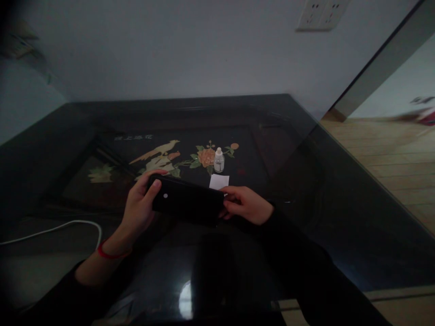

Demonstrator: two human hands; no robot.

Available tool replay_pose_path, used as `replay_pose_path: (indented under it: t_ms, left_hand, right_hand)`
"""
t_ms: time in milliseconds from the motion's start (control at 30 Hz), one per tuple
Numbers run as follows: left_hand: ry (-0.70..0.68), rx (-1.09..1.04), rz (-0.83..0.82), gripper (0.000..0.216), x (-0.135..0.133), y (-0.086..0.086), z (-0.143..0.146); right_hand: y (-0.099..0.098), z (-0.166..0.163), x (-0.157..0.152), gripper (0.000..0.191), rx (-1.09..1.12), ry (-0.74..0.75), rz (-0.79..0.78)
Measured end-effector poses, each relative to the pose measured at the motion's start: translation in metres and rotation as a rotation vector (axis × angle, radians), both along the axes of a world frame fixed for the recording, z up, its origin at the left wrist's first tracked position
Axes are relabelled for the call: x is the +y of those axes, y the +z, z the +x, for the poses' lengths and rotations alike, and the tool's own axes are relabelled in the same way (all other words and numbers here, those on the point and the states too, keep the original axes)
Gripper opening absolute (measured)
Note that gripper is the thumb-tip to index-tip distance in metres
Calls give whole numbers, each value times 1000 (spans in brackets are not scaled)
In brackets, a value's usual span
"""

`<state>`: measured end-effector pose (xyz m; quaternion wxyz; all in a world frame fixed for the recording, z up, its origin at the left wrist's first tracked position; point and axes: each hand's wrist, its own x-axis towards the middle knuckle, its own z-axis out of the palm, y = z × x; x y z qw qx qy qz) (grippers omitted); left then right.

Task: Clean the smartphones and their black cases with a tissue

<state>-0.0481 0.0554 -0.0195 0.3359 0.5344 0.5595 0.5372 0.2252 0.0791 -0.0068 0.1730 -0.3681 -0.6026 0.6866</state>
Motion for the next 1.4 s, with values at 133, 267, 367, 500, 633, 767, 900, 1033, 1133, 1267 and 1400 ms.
replay_pose_path:
  t_ms: [133, 267, 367, 500, 633, 767, 900, 1033, 1133, 1267, 1400]
  left_hand:
    - [-25, 22, 21, 31, -2, 0, -1]
    - [-27, 54, 39, 27, -4, 0, -1]
    - [-22, 93, 58, 26, -5, 2, 0]
    - [-26, 119, 59, 27, -5, 6, 0]
    - [-41, 123, 25, 30, -4, 8, -2]
    - [-91, 41, -23, 32, -3, 8, -7]
    - [-111, -43, -101, 36, -3, 7, -11]
    - [-149, -132, -155, 34, -3, 9, -11]
    - [-155, -158, -165, 35, -2, 11, -9]
    - [-164, -191, -168, 38, 0, 13, -8]
    - [-184, -253, -204, 40, 1, 12, -7]
  right_hand:
    - [-4, -1, -1, 34, -7, -27, 34]
    - [-4, -3, -2, 35, -18, -39, 62]
    - [-3, -3, -2, 33, -45, -40, 96]
    - [-2, -6, -3, 31, -113, -78, 213]
    - [0, -10, -6, 30, -111, -110, 220]
    - [5, -12, -8, 29, -86, -122, 184]
    - [9, -13, -11, 29, -66, -105, 137]
    - [10, -14, -14, 30, -95, -123, 118]
    - [11, -15, -17, 30, -42, -117, 37]
    - [15, -14, -18, 31, 10, -90, -82]
    - [16, -15, -18, 30, 39, -97, -157]
